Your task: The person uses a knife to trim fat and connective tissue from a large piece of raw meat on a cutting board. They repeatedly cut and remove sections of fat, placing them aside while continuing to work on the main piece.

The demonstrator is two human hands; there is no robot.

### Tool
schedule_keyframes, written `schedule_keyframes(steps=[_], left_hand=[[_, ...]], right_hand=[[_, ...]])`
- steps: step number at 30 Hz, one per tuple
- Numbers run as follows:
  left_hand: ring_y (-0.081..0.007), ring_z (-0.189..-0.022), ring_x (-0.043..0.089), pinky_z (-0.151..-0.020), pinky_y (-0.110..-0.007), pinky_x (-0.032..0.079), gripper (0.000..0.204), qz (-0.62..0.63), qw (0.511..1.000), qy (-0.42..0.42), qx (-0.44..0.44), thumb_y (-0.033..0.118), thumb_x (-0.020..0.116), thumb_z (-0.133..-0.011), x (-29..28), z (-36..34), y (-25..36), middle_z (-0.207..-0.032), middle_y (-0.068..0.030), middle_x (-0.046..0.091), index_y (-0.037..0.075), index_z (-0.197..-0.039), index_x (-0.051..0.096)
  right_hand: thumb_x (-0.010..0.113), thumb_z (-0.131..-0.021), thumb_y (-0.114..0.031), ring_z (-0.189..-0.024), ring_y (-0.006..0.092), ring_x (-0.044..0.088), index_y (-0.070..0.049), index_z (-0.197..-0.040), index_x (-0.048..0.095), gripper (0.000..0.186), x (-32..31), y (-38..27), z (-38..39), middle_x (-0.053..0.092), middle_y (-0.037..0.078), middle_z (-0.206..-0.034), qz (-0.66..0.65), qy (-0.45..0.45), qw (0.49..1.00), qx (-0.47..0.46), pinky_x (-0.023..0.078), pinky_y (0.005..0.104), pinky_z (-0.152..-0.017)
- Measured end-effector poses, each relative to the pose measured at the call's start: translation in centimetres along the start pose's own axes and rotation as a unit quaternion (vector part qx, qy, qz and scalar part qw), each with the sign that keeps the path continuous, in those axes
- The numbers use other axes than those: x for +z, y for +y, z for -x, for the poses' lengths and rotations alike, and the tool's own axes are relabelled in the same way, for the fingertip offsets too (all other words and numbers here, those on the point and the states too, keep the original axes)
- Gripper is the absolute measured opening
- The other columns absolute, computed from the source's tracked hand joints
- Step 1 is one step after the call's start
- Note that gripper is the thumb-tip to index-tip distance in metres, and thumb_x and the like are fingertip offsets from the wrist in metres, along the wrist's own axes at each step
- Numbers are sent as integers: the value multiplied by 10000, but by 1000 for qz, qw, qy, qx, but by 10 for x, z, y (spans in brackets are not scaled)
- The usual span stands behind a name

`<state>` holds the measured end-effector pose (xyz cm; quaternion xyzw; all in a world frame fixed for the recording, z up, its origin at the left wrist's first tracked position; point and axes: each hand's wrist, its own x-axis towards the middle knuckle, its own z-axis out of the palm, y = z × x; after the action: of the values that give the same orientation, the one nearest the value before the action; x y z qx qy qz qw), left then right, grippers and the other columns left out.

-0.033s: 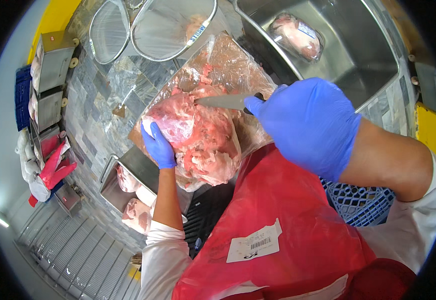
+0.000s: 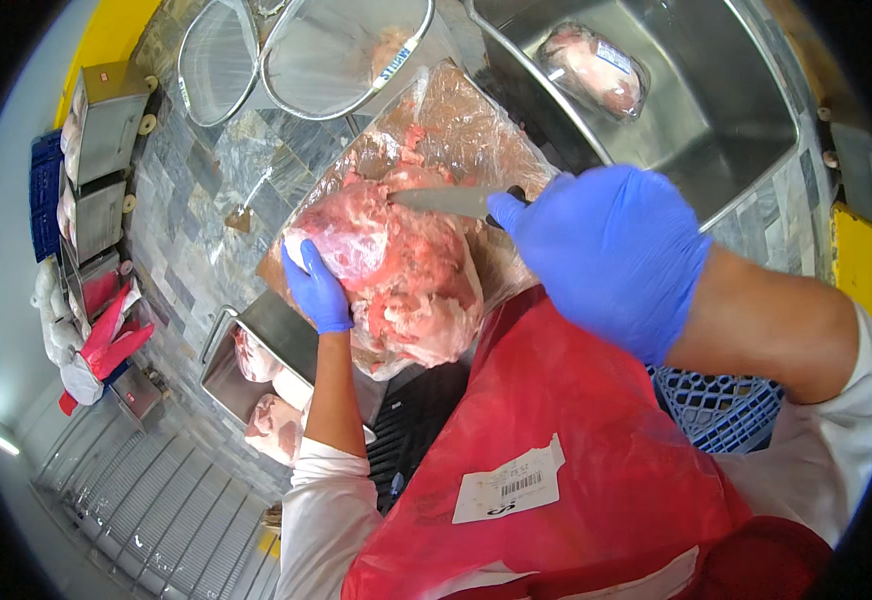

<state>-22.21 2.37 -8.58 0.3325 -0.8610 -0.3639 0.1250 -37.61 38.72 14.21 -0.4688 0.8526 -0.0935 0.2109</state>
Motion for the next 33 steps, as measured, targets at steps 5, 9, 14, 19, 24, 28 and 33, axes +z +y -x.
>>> schedule_keyframes(steps=[5, 9, 14, 19, 24, 28, 33], left_hand=[[-418, -1372, 554, -1156, -453, 414, 647, -60, 997, 46, 10, 392, 557, -1090, 6, 3, 30, -1457, -323, 576, -113, -1485, 477], [-397, -1329, 582, -1126, -449, 432, 650, -91, 990, 102, 23, 444, 520, -1101, 22, 18, 25, -1445, -303, 588, -89, -1471, 501], [-397, -1408, 530, -1176, -441, 398, 666, -11, 999, 51, 14, 433, 480, -1117, 17, 8, 17, -1517, -298, 535, -92, -1525, 444], [-335, -1429, 505, -1196, -414, 367, 632, 52, 998, -25, 37, 390, 440, -1137, 13, -9, 3, -1559, -259, 508, -81, -1558, 416], [-304, -1441, 479, -1212, -403, 340, 620, 57, 996, -61, 29, 366, 429, -1139, 15, -13, 13, -1585, -228, 485, -77, -1572, 401], [-291, -1445, 468, -1213, -400, 343, 614, 102, 992, -76, 8, 352, 432, -1135, 14, -22, -4, -1588, -216, 477, -75, -1576, 397], [-308, -1416, 496, -1193, -420, 374, 635, 103, 989, -107, 19, 363, 436, -1125, 14, -27, 5, -1572, -229, 485, -69, -1587, 378]], right_hand=[[589, -928, -96, -717, 390, 711, -37, -1461, 491, 545, 79, -46, 13, 678, 194, -824, -141, -24, 971, 194, 581, 492, -606], [591, -990, -144, -749, 410, 721, -56, -1509, 473, 540, 141, -54, -14, 704, 203, -882, -250, 53, 941, 224, 578, 527, -632], [621, -1045, -305, -627, 287, 666, -102, -1345, 586, 364, 209, -42, -23, 678, 142, -789, -582, 230, 759, 179, 513, 446, -522], [598, -1086, -334, -468, 90, 411, -181, -1487, 575, 430, 176, -32, 8, 585, 20, -706, -928, -16, 251, 274, 299, 257, -404], [595, -1086, -253, -508, 72, 442, -246, -1570, 528, 488, 179, -7, 31, 577, -5, -707, -924, 0, 313, 222, 357, 220, -465], [671, -1021, -306, -634, 259, 669, -189, -1504, 587, 504, 186, 15, 53, 717, 111, -811, -515, 239, 807, 160, 563, 402, -644], [669, -967, -257, -711, 379, 699, -177, -1386, 674, 427, 112, 46, 92, 690, 164, -774, -269, 110, 943, 158, 568, 485, -664]])
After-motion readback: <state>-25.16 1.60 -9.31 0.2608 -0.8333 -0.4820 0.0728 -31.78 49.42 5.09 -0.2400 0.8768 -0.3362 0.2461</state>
